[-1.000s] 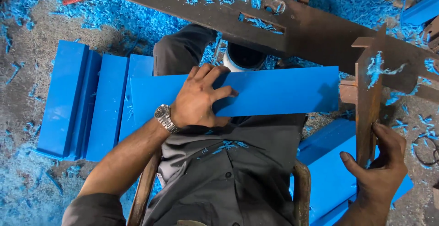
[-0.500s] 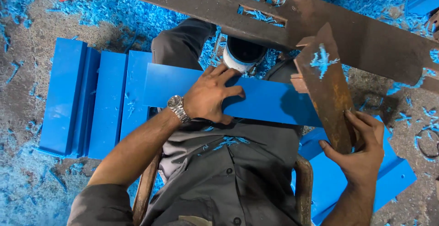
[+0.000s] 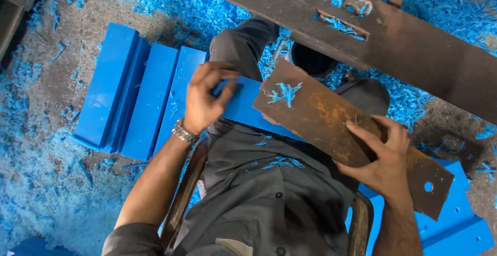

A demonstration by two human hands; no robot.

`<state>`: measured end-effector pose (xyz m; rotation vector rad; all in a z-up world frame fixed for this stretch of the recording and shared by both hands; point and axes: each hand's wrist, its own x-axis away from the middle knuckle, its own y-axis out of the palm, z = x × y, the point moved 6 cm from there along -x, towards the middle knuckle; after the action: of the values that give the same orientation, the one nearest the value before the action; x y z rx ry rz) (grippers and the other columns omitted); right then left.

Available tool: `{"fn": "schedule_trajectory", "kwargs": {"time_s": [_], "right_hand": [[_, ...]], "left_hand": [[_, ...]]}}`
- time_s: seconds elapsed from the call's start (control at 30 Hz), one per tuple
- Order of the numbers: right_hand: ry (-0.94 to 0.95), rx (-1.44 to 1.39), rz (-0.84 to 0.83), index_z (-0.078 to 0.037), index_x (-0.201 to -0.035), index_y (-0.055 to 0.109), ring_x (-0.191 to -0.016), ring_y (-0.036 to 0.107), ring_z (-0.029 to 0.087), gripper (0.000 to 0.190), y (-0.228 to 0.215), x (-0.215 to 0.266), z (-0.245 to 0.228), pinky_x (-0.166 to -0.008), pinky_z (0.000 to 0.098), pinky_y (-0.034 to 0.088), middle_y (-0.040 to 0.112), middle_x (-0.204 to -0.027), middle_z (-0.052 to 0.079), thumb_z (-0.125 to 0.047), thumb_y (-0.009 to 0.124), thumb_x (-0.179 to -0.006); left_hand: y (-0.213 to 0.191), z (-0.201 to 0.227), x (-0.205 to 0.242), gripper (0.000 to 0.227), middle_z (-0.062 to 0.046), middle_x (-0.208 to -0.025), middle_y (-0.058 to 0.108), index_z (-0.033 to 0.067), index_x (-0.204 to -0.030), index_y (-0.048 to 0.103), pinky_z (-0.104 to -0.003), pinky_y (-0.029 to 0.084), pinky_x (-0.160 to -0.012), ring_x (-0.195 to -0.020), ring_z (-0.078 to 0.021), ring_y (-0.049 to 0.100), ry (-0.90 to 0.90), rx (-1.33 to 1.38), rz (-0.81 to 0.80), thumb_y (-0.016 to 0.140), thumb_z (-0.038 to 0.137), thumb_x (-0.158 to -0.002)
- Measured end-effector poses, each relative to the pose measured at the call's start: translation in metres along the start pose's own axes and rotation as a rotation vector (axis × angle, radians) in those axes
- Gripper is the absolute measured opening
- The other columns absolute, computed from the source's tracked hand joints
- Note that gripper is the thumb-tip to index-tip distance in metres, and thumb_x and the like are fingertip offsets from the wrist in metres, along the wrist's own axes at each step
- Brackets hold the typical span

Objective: The person sits on a chair and drills holes in a rusty flat metal bar using a bench drill press, holding the bar steady on the work table while the bit cuts, then repositioning the bar to drill additional holes. The person also briefly picks up and sets aside blue plastic pieces from the work area.

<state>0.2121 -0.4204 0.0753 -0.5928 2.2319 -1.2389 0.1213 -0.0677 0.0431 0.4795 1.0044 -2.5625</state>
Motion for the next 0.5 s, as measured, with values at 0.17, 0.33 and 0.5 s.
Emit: {"fn": "schedule_trajectory", "kwargs": {"time_s": [0.17, 0.33, 0.5], "right_hand": [[-0.147, 0.040, -0.070, -0.026, -0.124, 0.073, -0.123, 0.046, 0.037, 0.079, 0.033, -0.028, -0.032, -0.107, 0.0532, 0.036, 0.049, -0.135, 0.014, -0.032, 0.094, -0.048], [-0.272, 0.002, -0.076, -0.027, -0.125, 0.071, -0.128, 0.043, 0.039, 0.077, 0.061, -0.045, -0.062, -0.109, 0.0575, 0.032, 0.046, -0.138, 0.016, -0.037, 0.095, -0.053], [-0.292, 0.005, -0.097, -0.028, -0.127, 0.070, -0.132, 0.040, 0.038, 0.077, 0.074, -0.051, -0.066, -0.111, 0.0580, 0.030, 0.043, -0.140, 0.015, -0.037, 0.096, -0.056]], "left_hand": [[-0.042, -0.035, 0.033, 0.018, -0.013, -0.123, 0.071, 0.0075, -0.117, 0.073, -0.036, 0.054, -0.099, -0.116, -0.0282, 0.069, -0.238, -0.026, 0.302, 0.069, 0.015, -0.101], [-0.019, -0.061, 0.068, 0.036, -0.013, -0.133, 0.071, 0.0042, -0.139, 0.064, -0.033, 0.050, -0.104, -0.122, -0.0175, 0.063, -0.525, 0.413, 0.266, 0.056, 0.025, -0.111], [-0.018, -0.039, 0.061, 0.042, -0.013, -0.130, 0.073, 0.0070, -0.142, 0.060, -0.031, 0.055, -0.094, -0.112, -0.0158, 0.070, -0.572, 0.292, 0.204, 0.060, 0.024, -0.104]]}}
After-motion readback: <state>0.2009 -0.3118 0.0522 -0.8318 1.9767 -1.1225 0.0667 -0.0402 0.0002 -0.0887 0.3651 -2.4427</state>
